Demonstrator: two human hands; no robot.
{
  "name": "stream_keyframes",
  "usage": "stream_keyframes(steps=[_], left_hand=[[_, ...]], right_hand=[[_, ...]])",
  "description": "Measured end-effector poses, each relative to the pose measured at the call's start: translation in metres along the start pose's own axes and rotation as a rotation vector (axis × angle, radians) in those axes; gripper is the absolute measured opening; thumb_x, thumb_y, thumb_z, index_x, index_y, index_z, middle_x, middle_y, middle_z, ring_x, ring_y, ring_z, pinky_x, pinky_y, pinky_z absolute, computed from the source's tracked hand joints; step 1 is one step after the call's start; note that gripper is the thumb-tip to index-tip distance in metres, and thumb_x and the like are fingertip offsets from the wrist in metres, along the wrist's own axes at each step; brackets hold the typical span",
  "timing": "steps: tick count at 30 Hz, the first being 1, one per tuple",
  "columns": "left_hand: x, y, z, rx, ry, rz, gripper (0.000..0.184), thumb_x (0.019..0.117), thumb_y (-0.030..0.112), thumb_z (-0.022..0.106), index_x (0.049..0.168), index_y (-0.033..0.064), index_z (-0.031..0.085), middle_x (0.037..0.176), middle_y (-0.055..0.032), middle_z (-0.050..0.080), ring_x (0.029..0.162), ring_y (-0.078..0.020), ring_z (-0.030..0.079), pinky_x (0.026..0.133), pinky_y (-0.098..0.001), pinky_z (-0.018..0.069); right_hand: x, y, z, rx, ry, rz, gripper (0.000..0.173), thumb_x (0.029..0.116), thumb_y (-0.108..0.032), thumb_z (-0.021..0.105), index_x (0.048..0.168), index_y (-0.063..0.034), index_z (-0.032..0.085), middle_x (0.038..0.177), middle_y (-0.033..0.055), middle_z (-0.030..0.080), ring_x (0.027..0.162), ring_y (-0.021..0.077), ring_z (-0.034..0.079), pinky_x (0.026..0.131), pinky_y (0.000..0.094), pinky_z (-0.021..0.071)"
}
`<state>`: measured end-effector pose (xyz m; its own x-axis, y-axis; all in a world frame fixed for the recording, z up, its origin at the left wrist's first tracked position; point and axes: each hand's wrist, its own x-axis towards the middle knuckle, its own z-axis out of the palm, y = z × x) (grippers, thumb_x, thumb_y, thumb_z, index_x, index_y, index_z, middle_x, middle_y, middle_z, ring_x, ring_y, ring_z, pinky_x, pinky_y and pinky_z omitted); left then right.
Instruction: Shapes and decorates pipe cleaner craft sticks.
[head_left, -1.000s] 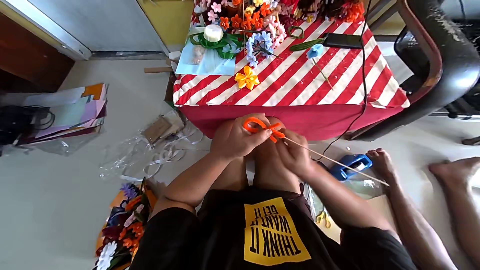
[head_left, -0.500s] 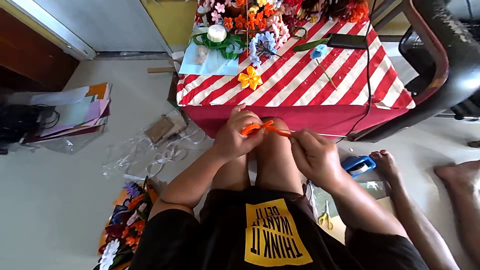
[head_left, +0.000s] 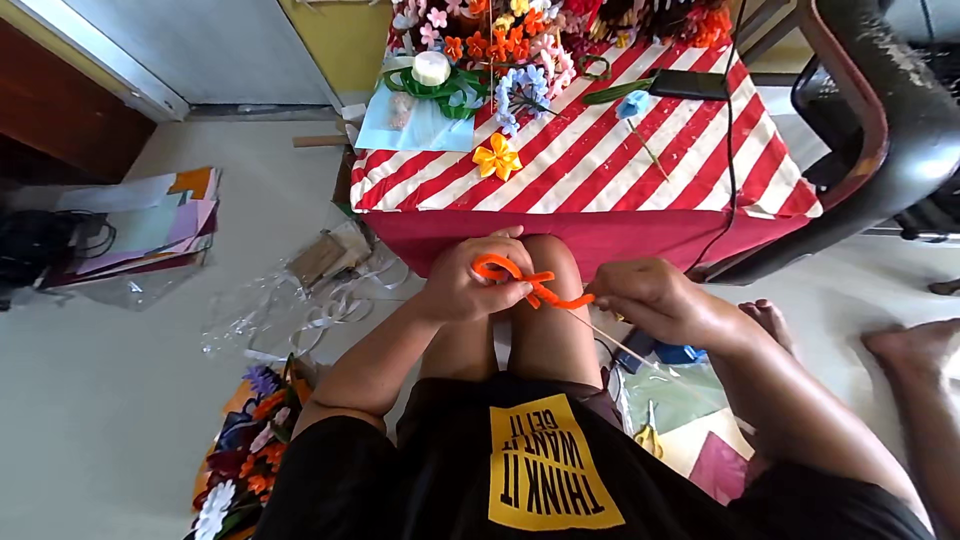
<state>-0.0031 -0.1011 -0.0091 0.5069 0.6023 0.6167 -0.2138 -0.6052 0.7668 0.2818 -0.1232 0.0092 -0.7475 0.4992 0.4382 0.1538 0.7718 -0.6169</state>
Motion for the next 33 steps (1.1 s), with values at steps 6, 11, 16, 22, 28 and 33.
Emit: stream_keyframes(steps=[6, 11, 16, 22, 28, 33], left_hand=[[0.002, -0.001, 0.007, -0.117, 0.022, -0.035, 0.006, 0.0902, 0.011, 0.070, 0.086, 0.0067, 0.067, 0.088, 0.0005, 0.071, 0.098, -0.0088, 0.069, 0.114, -0.0453, 0.0437], [0.007, -0.013, 0.006, 0.175, 0.078, 0.080, 0.009, 0.0907, 0.011, 0.067, 0.085, 0.0048, 0.066, 0.087, -0.0019, 0.070, 0.095, -0.0079, 0.068, 0.117, -0.0466, 0.0396], [0.010, -0.004, 0.008, 0.560, 0.132, 0.070, 0.018, 0.0887, 0.014, 0.065, 0.075, 0.0039, 0.066, 0.079, -0.0062, 0.068, 0.087, -0.0115, 0.068, 0.111, -0.0455, 0.0403], [-0.008, -0.029, -0.003, 0.599, 0.148, 0.147, 0.010, 0.0874, 0.013, 0.067, 0.083, 0.0045, 0.070, 0.083, -0.0056, 0.070, 0.088, -0.0125, 0.068, 0.115, -0.0533, 0.0334], [-0.004, -0.014, -0.010, 0.305, 0.032, 0.116, 0.011, 0.0874, 0.009, 0.067, 0.079, 0.0040, 0.064, 0.081, -0.0028, 0.068, 0.090, -0.0076, 0.067, 0.117, -0.0479, 0.0361], [-0.002, -0.006, -0.008, 0.055, -0.006, 0.053, 0.009, 0.0888, 0.010, 0.067, 0.082, 0.0046, 0.064, 0.082, 0.0007, 0.068, 0.092, -0.0044, 0.067, 0.116, -0.0441, 0.0411]], right_hand=[[0.000, 0.014, 0.038, 0.261, 0.167, 0.055, 0.028, 0.1077, -0.012, 0.046, 0.093, 0.0043, 0.064, 0.080, 0.0024, 0.062, 0.076, -0.0030, 0.056, 0.073, 0.0140, 0.0480], [0.013, 0.020, 0.116, 0.413, 0.556, 0.187, 0.023, 0.1064, -0.012, 0.049, 0.096, -0.0021, 0.067, 0.080, -0.0086, 0.064, 0.072, -0.0071, 0.057, 0.067, 0.0143, 0.0503], [0.027, -0.001, 0.135, 0.302, 0.660, 0.257, 0.021, 0.1029, -0.007, 0.049, 0.088, 0.0018, 0.062, 0.070, -0.0040, 0.056, 0.061, -0.0044, 0.051, 0.058, 0.0132, 0.0451], [0.016, -0.010, 0.083, -0.133, 0.475, 0.227, 0.028, 0.1045, -0.012, 0.048, 0.093, 0.0032, 0.068, 0.075, 0.0084, 0.065, 0.067, 0.0069, 0.059, 0.066, 0.0207, 0.0500], [0.004, -0.019, 0.032, -0.465, 0.277, 0.238, 0.029, 0.1041, -0.016, 0.048, 0.091, -0.0026, 0.071, 0.073, 0.0083, 0.062, 0.065, 0.0187, 0.061, 0.059, 0.0328, 0.0502], [0.005, -0.014, 0.003, -0.246, 0.011, 0.065, 0.028, 0.1055, -0.015, 0.047, 0.096, -0.0022, 0.070, 0.077, 0.0063, 0.063, 0.071, 0.0114, 0.060, 0.067, 0.0229, 0.0498]])
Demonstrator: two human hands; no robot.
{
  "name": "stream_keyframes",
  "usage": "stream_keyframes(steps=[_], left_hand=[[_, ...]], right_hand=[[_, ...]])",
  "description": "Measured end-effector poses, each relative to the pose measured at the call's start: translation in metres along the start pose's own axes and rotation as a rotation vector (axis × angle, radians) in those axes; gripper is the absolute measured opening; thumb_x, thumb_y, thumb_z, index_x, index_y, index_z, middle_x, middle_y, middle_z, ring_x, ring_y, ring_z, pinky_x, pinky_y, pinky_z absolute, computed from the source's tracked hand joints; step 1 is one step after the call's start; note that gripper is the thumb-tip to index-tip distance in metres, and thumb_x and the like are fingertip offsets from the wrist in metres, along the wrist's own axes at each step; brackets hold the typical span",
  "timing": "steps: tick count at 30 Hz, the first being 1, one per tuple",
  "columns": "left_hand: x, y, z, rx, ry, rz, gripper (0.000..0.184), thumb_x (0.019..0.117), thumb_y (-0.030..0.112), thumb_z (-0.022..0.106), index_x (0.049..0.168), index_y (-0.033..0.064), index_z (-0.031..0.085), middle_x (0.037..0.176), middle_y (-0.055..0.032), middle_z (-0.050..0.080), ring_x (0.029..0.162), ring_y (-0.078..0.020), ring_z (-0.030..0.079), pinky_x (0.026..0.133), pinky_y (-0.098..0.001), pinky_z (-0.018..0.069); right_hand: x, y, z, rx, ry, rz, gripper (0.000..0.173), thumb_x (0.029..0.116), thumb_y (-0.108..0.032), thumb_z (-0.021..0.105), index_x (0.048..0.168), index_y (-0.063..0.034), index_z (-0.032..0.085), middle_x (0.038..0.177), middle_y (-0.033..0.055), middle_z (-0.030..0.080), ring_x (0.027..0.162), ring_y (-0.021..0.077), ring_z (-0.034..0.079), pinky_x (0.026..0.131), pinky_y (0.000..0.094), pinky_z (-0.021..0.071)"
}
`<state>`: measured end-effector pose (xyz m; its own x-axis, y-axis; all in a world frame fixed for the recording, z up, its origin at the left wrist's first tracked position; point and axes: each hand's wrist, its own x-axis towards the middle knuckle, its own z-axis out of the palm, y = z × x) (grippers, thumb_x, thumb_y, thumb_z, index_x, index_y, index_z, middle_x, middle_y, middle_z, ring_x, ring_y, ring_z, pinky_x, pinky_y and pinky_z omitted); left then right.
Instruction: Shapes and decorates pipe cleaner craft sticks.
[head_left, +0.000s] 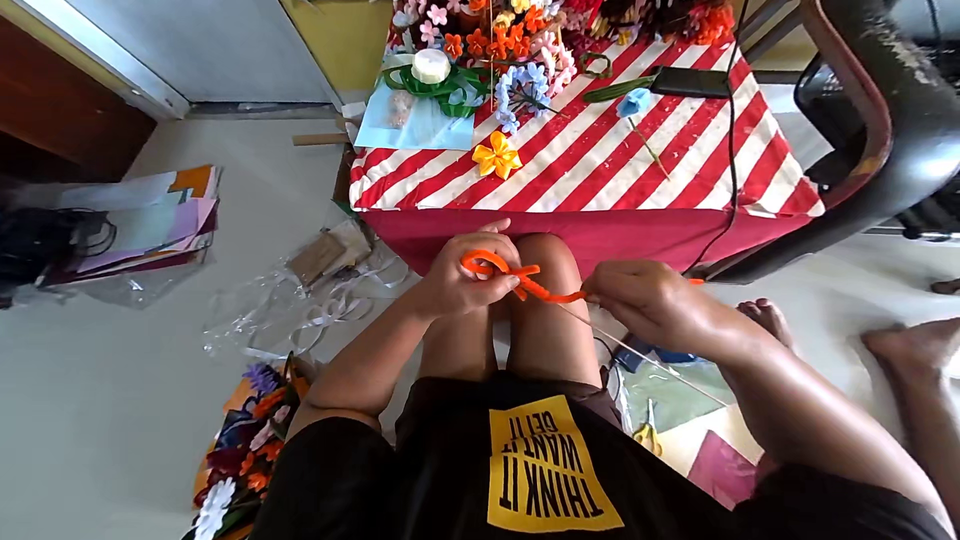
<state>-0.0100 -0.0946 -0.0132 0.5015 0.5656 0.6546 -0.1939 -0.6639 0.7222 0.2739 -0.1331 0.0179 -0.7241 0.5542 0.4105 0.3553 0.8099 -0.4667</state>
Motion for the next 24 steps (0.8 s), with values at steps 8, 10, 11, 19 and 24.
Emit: stream_keyframes(steps=[8, 10, 11, 19, 24], left_hand=[[0.005, -0.013, 0.015, -0.057, 0.218, -0.033, 0.003, 0.0912, 0.011, 0.067, 0.088, 0.0109, 0.067, 0.087, 0.0051, 0.069, 0.094, -0.0047, 0.068, 0.116, -0.0445, 0.0421], [0.007, -0.018, 0.015, 0.078, 0.268, -0.016, 0.002, 0.0903, 0.008, 0.065, 0.088, 0.0086, 0.065, 0.086, 0.0033, 0.069, 0.092, -0.0041, 0.067, 0.115, -0.0426, 0.0420], [0.008, -0.021, 0.016, 0.142, 0.283, -0.001, 0.003, 0.0901, 0.008, 0.065, 0.087, 0.0080, 0.064, 0.086, 0.0023, 0.068, 0.092, -0.0046, 0.066, 0.115, -0.0422, 0.0417], [-0.004, -0.033, 0.008, 0.581, 0.231, 0.136, 0.012, 0.0911, 0.016, 0.066, 0.085, 0.0057, 0.066, 0.086, -0.0069, 0.069, 0.092, -0.0144, 0.067, 0.115, -0.0542, 0.0331], [-0.005, -0.025, -0.002, 0.461, 0.216, 0.102, 0.009, 0.0885, 0.011, 0.067, 0.084, 0.0046, 0.064, 0.083, -0.0053, 0.067, 0.089, -0.0114, 0.067, 0.116, -0.0512, 0.0343]], right_hand=[[0.005, 0.027, 0.071, 0.532, 0.363, 0.152, 0.026, 0.1076, -0.015, 0.047, 0.093, -0.0009, 0.064, 0.078, -0.0051, 0.062, 0.071, -0.0055, 0.057, 0.068, 0.0146, 0.0504], [0.015, 0.020, 0.103, 0.476, 0.548, 0.256, 0.025, 0.1069, -0.013, 0.047, 0.098, 0.0014, 0.066, 0.080, -0.0028, 0.064, 0.070, -0.0028, 0.058, 0.065, 0.0177, 0.0514], [0.020, 0.015, 0.115, 0.452, 0.594, 0.276, 0.025, 0.1062, -0.010, 0.046, 0.098, 0.0033, 0.066, 0.080, -0.0011, 0.064, 0.070, -0.0023, 0.058, 0.065, 0.0173, 0.0509], [0.035, -0.014, 0.099, 0.111, 0.477, 0.335, 0.026, 0.1040, -0.013, 0.047, 0.091, 0.0003, 0.066, 0.073, 0.0070, 0.062, 0.068, 0.0104, 0.060, 0.065, 0.0256, 0.0512], [0.019, -0.015, 0.060, -0.256, 0.483, 0.314, 0.027, 0.1037, -0.014, 0.048, 0.090, -0.0027, 0.068, 0.075, 0.0085, 0.064, 0.064, 0.0184, 0.061, 0.057, 0.0336, 0.0502]])
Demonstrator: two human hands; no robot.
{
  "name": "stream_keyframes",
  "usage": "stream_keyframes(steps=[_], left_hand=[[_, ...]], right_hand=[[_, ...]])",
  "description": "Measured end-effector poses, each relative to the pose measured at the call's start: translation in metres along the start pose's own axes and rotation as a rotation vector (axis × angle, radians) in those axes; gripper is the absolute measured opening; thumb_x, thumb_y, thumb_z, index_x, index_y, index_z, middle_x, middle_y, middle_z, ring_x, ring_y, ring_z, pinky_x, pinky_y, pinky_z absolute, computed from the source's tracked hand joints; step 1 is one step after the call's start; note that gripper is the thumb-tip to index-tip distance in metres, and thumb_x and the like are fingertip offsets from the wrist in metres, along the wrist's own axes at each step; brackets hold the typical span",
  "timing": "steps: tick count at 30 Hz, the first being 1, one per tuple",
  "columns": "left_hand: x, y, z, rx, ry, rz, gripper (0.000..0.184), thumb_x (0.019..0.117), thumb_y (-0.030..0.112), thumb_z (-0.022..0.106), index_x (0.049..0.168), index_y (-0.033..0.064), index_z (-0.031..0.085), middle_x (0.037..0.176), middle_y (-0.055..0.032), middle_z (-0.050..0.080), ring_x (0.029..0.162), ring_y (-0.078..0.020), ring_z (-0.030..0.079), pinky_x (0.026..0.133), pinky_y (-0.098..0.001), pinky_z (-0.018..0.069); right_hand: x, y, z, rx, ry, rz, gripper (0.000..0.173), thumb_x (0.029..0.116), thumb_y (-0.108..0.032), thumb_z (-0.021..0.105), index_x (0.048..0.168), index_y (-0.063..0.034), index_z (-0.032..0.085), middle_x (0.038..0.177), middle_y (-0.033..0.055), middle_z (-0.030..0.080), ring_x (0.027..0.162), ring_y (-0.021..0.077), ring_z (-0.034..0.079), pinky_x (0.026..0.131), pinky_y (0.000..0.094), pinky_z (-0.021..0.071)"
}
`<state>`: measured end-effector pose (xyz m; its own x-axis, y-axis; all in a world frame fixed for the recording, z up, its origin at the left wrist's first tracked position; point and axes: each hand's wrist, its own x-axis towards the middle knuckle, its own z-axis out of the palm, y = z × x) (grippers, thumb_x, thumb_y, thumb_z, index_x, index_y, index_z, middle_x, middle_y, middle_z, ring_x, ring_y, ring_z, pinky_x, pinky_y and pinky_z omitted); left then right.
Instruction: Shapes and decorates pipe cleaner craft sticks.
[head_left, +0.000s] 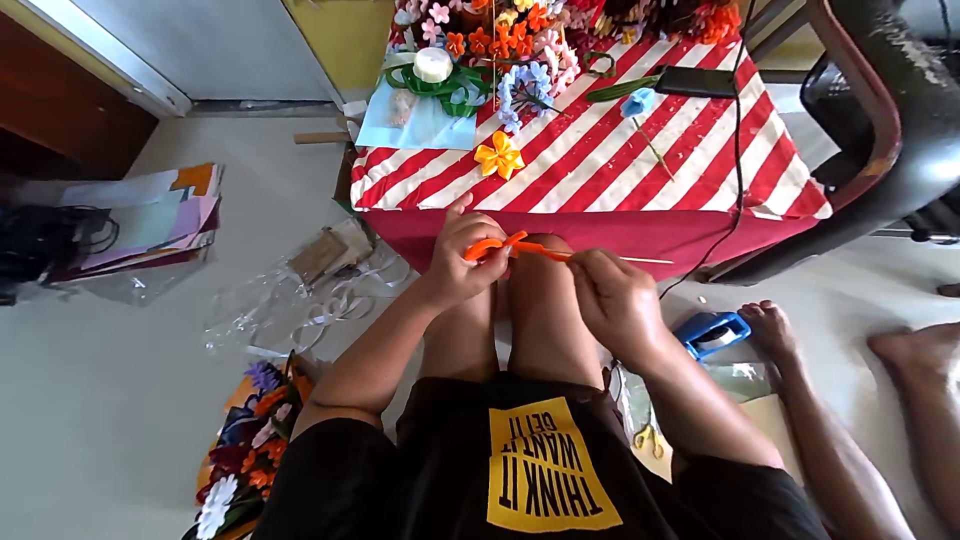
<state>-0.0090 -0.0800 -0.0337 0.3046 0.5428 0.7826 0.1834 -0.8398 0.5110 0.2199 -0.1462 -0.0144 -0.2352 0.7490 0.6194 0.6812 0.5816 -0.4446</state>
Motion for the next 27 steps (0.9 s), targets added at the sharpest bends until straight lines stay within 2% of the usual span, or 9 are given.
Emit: stream_keyframes(steps=[3, 7, 10, 14, 16, 18, 20, 23, 27], left_hand=[[0.004, 0.005, -0.003, -0.078, -0.051, 0.009, 0.009, 0.0874, 0.010, 0.067, 0.082, 0.0039, 0.064, 0.081, -0.0050, 0.068, 0.089, -0.0105, 0.067, 0.116, -0.0503, 0.0359], [0.015, 0.011, -0.006, -0.129, -0.110, 0.015, 0.012, 0.0878, 0.011, 0.066, 0.078, 0.0043, 0.064, 0.080, -0.0041, 0.068, 0.087, -0.0095, 0.067, 0.116, -0.0497, 0.0363], [0.023, 0.014, -0.008, -0.182, -0.145, 0.024, 0.013, 0.0887, 0.013, 0.065, 0.079, 0.0042, 0.064, 0.080, -0.0038, 0.068, 0.088, -0.0093, 0.067, 0.116, -0.0489, 0.0373], [0.033, 0.018, -0.010, -0.172, -0.182, -0.042, 0.012, 0.0868, 0.012, 0.066, 0.080, 0.0025, 0.067, 0.081, -0.0041, 0.069, 0.089, -0.0087, 0.067, 0.115, -0.0461, 0.0388], [0.036, 0.020, -0.010, -0.188, -0.184, -0.169, 0.008, 0.0856, 0.009, 0.067, 0.084, 0.0016, 0.070, 0.084, -0.0031, 0.071, 0.087, -0.0067, 0.067, 0.106, -0.0347, 0.0477], [0.036, 0.022, -0.011, -0.355, -0.182, -0.368, 0.005, 0.0881, 0.008, 0.068, 0.089, 0.0040, 0.070, 0.084, 0.0009, 0.070, 0.078, -0.0025, 0.066, 0.076, -0.0215, 0.0563], [0.034, 0.018, -0.012, -0.588, -0.178, -0.515, 0.012, 0.0924, 0.024, 0.064, 0.093, 0.0140, 0.071, 0.086, 0.0071, 0.070, 0.077, -0.0002, 0.065, 0.069, -0.0204, 0.0550], [0.021, 0.005, -0.009, -0.934, -0.137, -0.572, 0.048, 0.0906, 0.067, 0.061, 0.110, 0.0249, 0.076, 0.106, 0.0101, 0.074, 0.098, -0.0020, 0.068, 0.087, -0.0240, 0.0564], [0.001, 0.000, 0.017, -0.930, -0.089, -0.574, 0.075, 0.0770, 0.074, 0.071, 0.128, 0.0191, 0.066, 0.123, 0.0036, 0.069, 0.110, -0.0092, 0.066, 0.095, -0.0318, 0.0555]], right_hand=[[0.002, 0.004, -0.010, -0.127, 0.051, -0.026, 0.026, 0.1014, -0.010, 0.049, 0.089, -0.0008, 0.070, 0.080, 0.0129, 0.063, 0.075, 0.0266, 0.062, 0.066, 0.0379, 0.0504], [-0.002, 0.003, -0.004, -0.193, 0.165, -0.011, 0.025, 0.1012, -0.010, 0.049, 0.088, -0.0021, 0.069, 0.081, 0.0122, 0.065, 0.074, 0.0249, 0.063, 0.065, 0.0345, 0.0506], [-0.003, 0.005, 0.000, -0.207, 0.227, -0.025, 0.026, 0.1012, -0.010, 0.048, 0.086, -0.0018, 0.068, 0.076, 0.0113, 0.062, 0.075, 0.0259, 0.057, 0.071, 0.0368, 0.0434], [-0.006, 0.006, 0.007, -0.171, 0.199, 0.034, 0.025, 0.1021, -0.009, 0.047, 0.089, 0.0002, 0.066, 0.070, 0.0119, 0.060, 0.060, 0.0224, 0.060, 0.053, 0.0335, 0.0477], [-0.007, 0.006, 0.012, -0.163, 0.215, 0.069, 0.024, 0.1021, -0.008, 0.047, 0.091, 0.0013, 0.066, 0.073, 0.0132, 0.063, 0.061, 0.0228, 0.062, 0.053, 0.0337, 0.0491], [-0.006, 0.006, 0.016, -0.144, 0.233, 0.107, 0.023, 0.1020, -0.007, 0.048, 0.091, 0.0013, 0.066, 0.075, 0.0129, 0.063, 0.062, 0.0217, 0.062, 0.054, 0.0330, 0.0498], [-0.006, 0.008, 0.021, -0.113, 0.256, 0.139, 0.023, 0.1021, -0.008, 0.048, 0.091, 0.0007, 0.065, 0.075, 0.0117, 0.063, 0.063, 0.0194, 0.061, 0.056, 0.0316, 0.0500], [-0.007, 0.011, 0.029, -0.058, 0.313, 0.161, 0.022, 0.1028, -0.008, 0.048, 0.092, 0.0017, 0.065, 0.074, 0.0108, 0.061, 0.062, 0.0161, 0.059, 0.058, 0.0279, 0.0494], [-0.006, 0.014, 0.039, -0.029, 0.402, 0.171, 0.021, 0.1033, -0.008, 0.047, 0.090, 0.0023, 0.060, 0.072, 0.0093, 0.056, 0.060, 0.0124, 0.054, 0.057, 0.0238, 0.0472]])
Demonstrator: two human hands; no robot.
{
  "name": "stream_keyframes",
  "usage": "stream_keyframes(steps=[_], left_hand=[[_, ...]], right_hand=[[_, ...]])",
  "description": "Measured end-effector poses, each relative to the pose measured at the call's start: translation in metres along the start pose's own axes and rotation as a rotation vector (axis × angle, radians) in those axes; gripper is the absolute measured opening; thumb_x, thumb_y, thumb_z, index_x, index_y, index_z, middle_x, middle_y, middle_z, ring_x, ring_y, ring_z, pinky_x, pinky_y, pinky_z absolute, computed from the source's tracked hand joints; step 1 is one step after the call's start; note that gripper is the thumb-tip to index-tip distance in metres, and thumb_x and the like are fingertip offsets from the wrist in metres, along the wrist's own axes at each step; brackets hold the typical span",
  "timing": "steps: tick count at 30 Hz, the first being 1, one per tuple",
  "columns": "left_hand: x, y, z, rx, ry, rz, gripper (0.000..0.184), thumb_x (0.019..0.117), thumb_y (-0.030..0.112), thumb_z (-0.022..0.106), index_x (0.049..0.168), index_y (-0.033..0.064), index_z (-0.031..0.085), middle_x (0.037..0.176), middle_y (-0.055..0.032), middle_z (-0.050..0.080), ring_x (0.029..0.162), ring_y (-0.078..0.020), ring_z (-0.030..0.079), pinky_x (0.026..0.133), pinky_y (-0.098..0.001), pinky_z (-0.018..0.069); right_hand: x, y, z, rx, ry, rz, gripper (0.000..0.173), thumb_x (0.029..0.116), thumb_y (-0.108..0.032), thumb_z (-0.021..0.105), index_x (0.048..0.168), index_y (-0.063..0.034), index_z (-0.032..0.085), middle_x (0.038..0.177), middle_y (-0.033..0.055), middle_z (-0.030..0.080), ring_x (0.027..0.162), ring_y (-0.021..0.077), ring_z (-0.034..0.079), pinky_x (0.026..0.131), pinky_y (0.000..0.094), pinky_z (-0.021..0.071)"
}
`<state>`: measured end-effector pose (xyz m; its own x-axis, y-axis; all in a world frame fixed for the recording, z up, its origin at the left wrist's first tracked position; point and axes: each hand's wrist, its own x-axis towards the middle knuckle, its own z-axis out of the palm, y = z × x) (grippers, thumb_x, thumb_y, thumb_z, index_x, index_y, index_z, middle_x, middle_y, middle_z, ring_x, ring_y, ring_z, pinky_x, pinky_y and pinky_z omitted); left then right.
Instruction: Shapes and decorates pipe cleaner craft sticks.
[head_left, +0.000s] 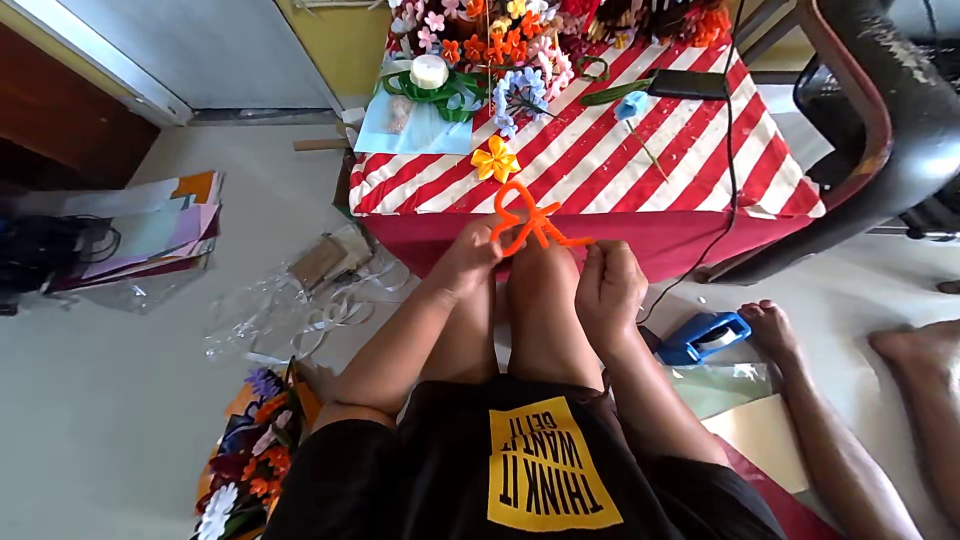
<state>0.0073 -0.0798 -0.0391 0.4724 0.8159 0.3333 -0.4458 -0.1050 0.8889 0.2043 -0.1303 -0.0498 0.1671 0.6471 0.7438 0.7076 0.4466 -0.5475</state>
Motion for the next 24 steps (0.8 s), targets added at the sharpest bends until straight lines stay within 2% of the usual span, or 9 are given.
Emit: stream_keyframes(steps=[2, 4, 7, 9, 10, 15, 18, 20, 24], left_hand=[[-0.004, -0.013, 0.010, 0.056, -0.005, 0.018, 0.092, 0.0713, 0.072, 0.078, 0.138, 0.0129, 0.057, 0.130, 0.0014, 0.066, 0.115, -0.0101, 0.064, 0.099, -0.0338, 0.0542], [-0.005, -0.019, 0.024, 0.029, 0.050, 0.048, 0.090, 0.0707, 0.067, 0.082, 0.136, 0.0103, 0.056, 0.130, 0.0009, 0.065, 0.116, -0.0104, 0.063, 0.100, -0.0341, 0.0529], [0.001, -0.019, 0.046, 0.007, 0.264, 0.118, 0.050, 0.0831, 0.033, 0.084, 0.124, 0.0138, 0.064, 0.118, 0.0039, 0.070, 0.109, -0.0086, 0.067, 0.098, -0.0322, 0.0552], [0.006, -0.016, 0.054, 0.085, 0.353, 0.186, 0.021, 0.0900, 0.008, 0.075, 0.111, 0.0116, 0.072, 0.110, 0.0031, 0.074, 0.102, -0.0063, 0.068, 0.092, -0.0291, 0.0567], [0.008, -0.015, 0.057, 0.136, 0.378, 0.208, 0.016, 0.0928, 0.002, 0.069, 0.106, 0.0102, 0.075, 0.106, 0.0028, 0.075, 0.099, -0.0055, 0.069, 0.091, -0.0285, 0.0576], [0.015, -0.005, 0.056, 0.334, 0.336, 0.212, 0.014, 0.0977, 0.000, 0.061, 0.093, 0.0021, 0.073, 0.088, 0.0009, 0.073, 0.082, -0.0024, 0.068, 0.079, -0.0243, 0.0577], [0.018, -0.004, 0.048, 0.401, 0.272, 0.253, 0.012, 0.0965, -0.001, 0.061, 0.090, 0.0011, 0.071, 0.085, 0.0013, 0.072, 0.079, -0.0008, 0.067, 0.076, -0.0221, 0.0568], [0.019, 0.000, 0.043, 0.434, 0.251, 0.256, 0.011, 0.0964, -0.001, 0.062, 0.089, 0.0004, 0.070, 0.085, 0.0004, 0.072, 0.079, -0.0013, 0.067, 0.075, -0.0221, 0.0569], [0.016, 0.013, 0.034, 0.426, 0.182, 0.140, 0.014, 0.0995, 0.003, 0.060, 0.090, 0.0026, 0.070, 0.082, 0.0002, 0.069, 0.074, -0.0028, 0.064, 0.069, -0.0220, 0.0549]], right_hand=[[-0.001, 0.000, 0.005, -0.003, 0.022, 0.018, 0.021, 0.1036, -0.008, 0.048, 0.089, 0.0026, 0.059, 0.072, 0.0095, 0.056, 0.061, 0.0127, 0.054, 0.058, 0.0241, 0.0479], [-0.002, -0.002, 0.008, -0.010, 0.024, 0.039, 0.020, 0.1036, -0.007, 0.048, 0.090, 0.0028, 0.059, 0.073, 0.0097, 0.056, 0.061, 0.0130, 0.054, 0.058, 0.0243, 0.0481], [-0.004, -0.005, 0.012, -0.019, 0.032, 0.058, 0.019, 0.1033, -0.007, 0.049, 0.090, 0.0023, 0.059, 0.074, 0.0096, 0.056, 0.061, 0.0126, 0.055, 0.058, 0.0241, 0.0483], [-0.006, -0.007, 0.014, -0.026, 0.045, 0.053, 0.019, 0.1023, -0.006, 0.048, 0.089, 0.0023, 0.059, 0.073, 0.0096, 0.056, 0.060, 0.0125, 0.054, 0.057, 0.0235, 0.0477], [-0.007, -0.007, 0.015, -0.030, 0.049, 0.049, 0.019, 0.1017, -0.006, 0.048, 0.088, 0.0023, 0.058, 0.072, 0.0095, 0.055, 0.060, 0.0127, 0.054, 0.057, 0.0233, 0.0473], [-0.013, -0.010, 0.017, 0.026, 0.041, 0.076, 0.018, 0.1011, -0.005, 0.047, 0.089, 0.0030, 0.058, 0.073, 0.0094, 0.055, 0.063, 0.0115, 0.054, 0.060, 0.0214, 0.0475], [-0.017, -0.011, 0.016, 0.190, -0.047, 0.157, 0.018, 0.1032, -0.006, 0.046, 0.093, 0.0023, 0.058, 0.073, 0.0046, 0.055, 0.063, 0.0046, 0.053, 0.062, 0.0175, 0.0473], [-0.017, -0.009, 0.013, 0.282, -0.132, 0.176, 0.018, 0.1035, -0.006, 0.046, 0.095, 0.0019, 0.059, 0.074, 0.0044, 0.059, 0.063, 0.0045, 0.058, 0.062, 0.0191, 0.0529], [-0.012, -0.004, -0.001, 0.311, -0.240, 0.078, 0.022, 0.1016, -0.007, 0.049, 0.087, 0.0021, 0.063, 0.080, 0.0078, 0.059, 0.071, 0.0073, 0.057, 0.067, 0.0189, 0.0497]])
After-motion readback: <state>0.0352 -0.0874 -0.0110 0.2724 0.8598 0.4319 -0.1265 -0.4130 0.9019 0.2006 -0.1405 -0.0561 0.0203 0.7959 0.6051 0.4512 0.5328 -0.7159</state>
